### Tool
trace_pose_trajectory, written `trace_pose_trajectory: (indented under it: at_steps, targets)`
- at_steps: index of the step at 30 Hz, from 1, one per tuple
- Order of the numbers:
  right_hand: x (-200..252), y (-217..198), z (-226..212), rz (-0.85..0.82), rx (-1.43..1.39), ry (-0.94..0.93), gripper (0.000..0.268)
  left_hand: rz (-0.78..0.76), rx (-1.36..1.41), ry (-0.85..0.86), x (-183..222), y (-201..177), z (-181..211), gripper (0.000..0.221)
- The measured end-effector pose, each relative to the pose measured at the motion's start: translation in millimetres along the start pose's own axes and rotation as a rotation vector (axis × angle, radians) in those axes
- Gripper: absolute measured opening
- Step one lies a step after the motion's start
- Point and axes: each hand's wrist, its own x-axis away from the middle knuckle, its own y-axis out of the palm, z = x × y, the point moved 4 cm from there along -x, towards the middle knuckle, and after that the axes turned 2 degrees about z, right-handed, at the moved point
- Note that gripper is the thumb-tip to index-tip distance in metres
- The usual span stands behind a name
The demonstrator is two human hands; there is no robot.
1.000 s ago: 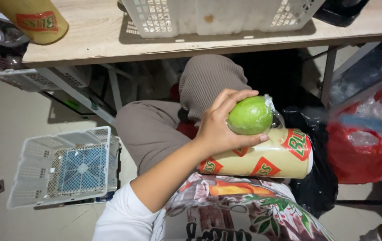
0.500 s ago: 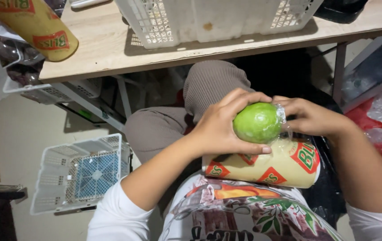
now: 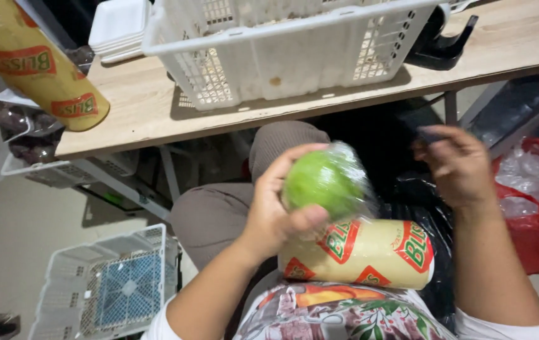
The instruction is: The person wraps a green fruit in clear plastic film by hand, smoothing the film around the object to secure it, then places the fruit into a white plastic basket.
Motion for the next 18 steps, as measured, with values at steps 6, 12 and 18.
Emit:
trace_pose_trajectory:
  at_steps: [6,12,18]
  targets:
    - [-57.4,-106.8,71.5,0.479,-0.029,0.017,0.023,0.313,0.117,-0.129,6.3,-22.7,-45.2,0.074]
    - [-123.0,-132.7,54.3,0.502,0.986,-0.488,0.011,0.558,0.391,-0.387,19.7,-19.2,-79.8,0.052]
    - [-147.8,-127.7,52.1,0.513,1.160,-0.443,0.014,0.564,0.607,-0.418,26.0,-25.6,-94.4,0.038]
